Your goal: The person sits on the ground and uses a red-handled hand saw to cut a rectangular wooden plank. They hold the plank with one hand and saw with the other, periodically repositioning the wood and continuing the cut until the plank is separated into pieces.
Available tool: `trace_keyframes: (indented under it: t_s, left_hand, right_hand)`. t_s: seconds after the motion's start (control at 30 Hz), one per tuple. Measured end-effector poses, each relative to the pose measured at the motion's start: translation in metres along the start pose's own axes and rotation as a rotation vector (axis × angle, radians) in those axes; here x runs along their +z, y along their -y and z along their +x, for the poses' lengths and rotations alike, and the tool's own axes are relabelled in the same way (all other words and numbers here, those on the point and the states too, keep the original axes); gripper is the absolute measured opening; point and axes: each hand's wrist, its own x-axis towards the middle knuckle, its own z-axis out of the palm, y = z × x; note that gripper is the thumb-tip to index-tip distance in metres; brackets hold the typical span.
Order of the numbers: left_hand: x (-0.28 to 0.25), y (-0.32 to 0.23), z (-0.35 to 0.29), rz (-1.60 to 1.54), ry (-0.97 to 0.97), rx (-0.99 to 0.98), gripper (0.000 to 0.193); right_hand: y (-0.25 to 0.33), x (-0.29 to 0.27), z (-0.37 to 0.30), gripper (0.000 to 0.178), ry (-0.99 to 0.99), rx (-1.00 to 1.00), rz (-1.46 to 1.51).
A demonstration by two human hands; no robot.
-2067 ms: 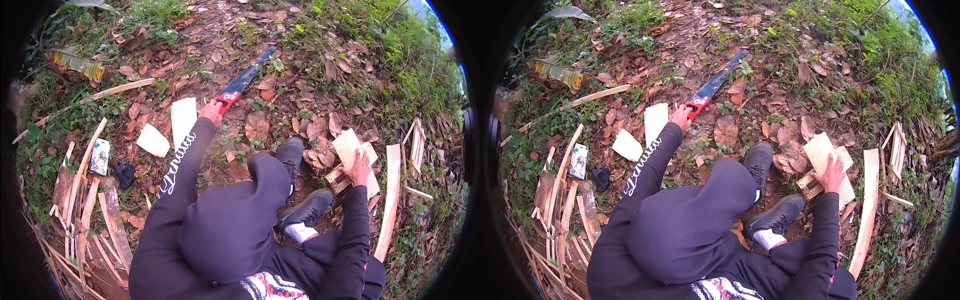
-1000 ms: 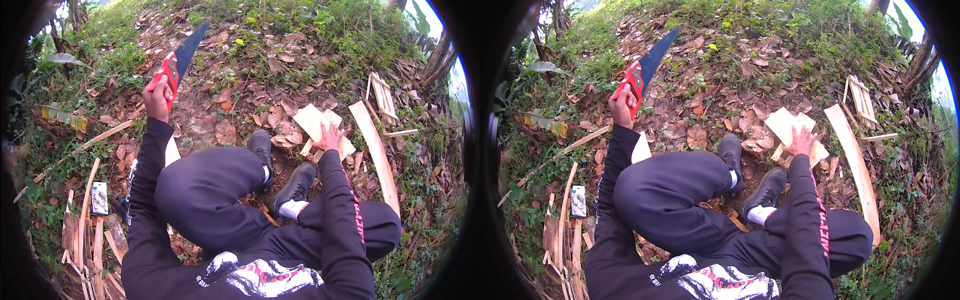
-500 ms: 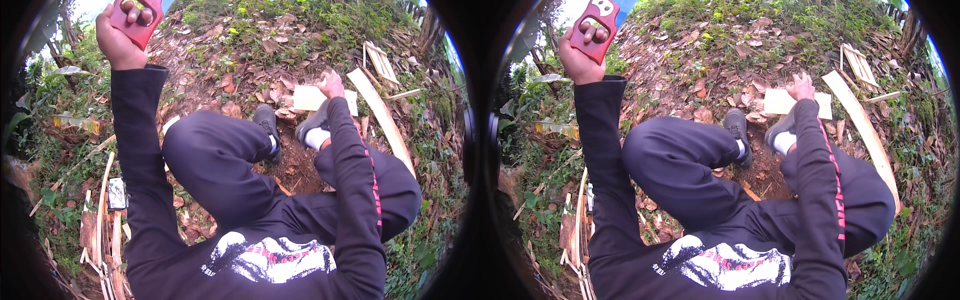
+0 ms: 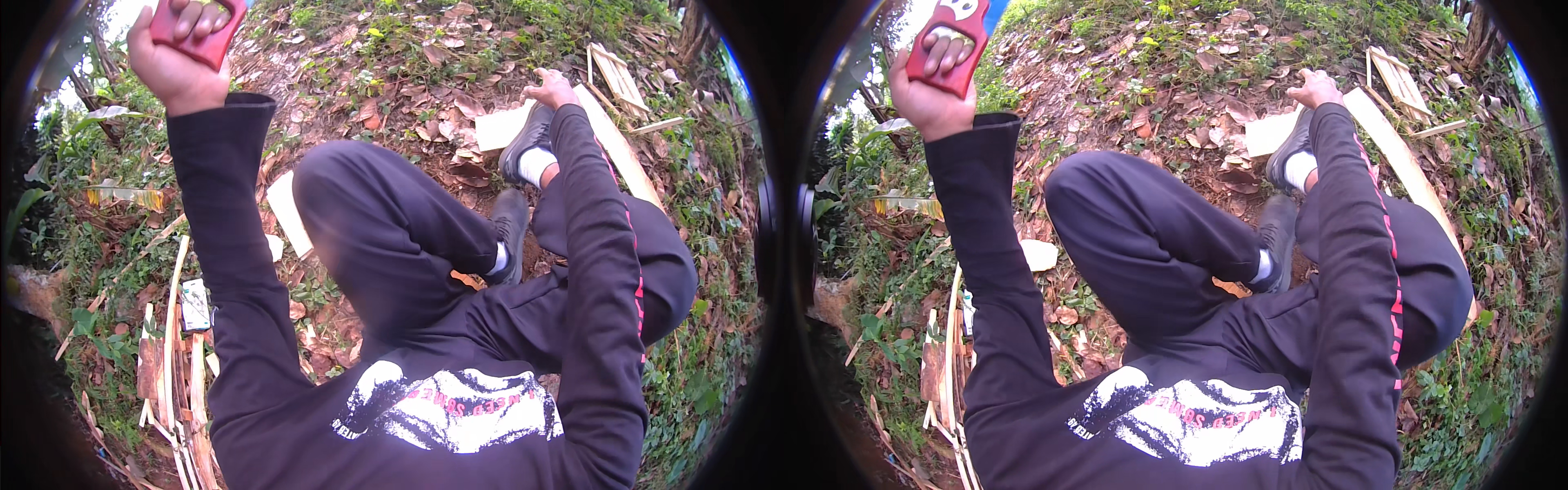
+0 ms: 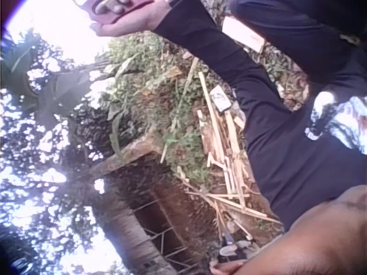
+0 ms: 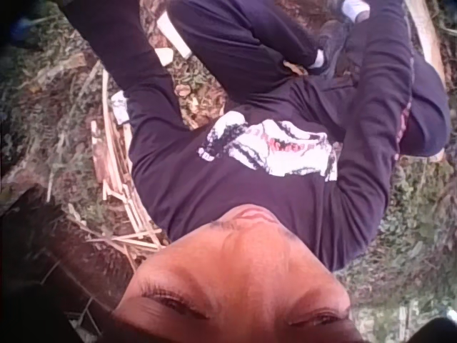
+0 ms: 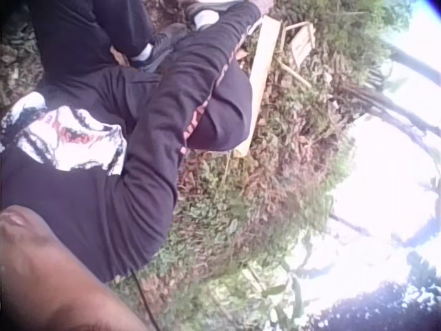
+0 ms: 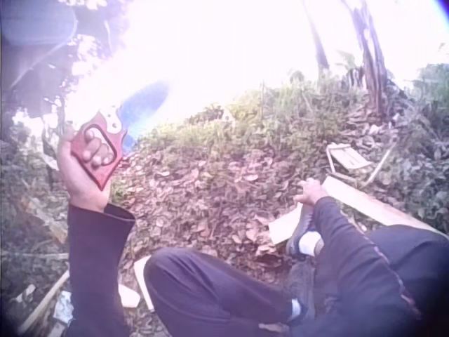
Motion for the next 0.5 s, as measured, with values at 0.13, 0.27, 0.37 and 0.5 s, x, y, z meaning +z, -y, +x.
trace_keyframes:
  t_s: [0.13,0.27,0.37,0.5]
  left_hand:
    - [-0.030,0.023,-0.026,0.059,-0.094,-0.032,0.027]
    - [-0.039,0.053,0.002,0.048,-0.177,-0.077,0.026]
    - [-0.027,0.097,0.014,0.081,-0.280,-0.091,0.027]
    - [-0.051,0.159,-0.012,-0.083,-0.320,-0.218,0.029]
  right_hand:
    - [0.016,0.046,0.032,0.075,0.051,-0.070,0.051]
    - [0.000,0.044,0.072,0.071,0.077,-0.093,-0.101]
    - [-0.027,0.061,0.124,0.074,0.110,-0.121,-0.063]
    - [-0.035,0.078,0.169,0.081,0.218,0.108,-0.110]
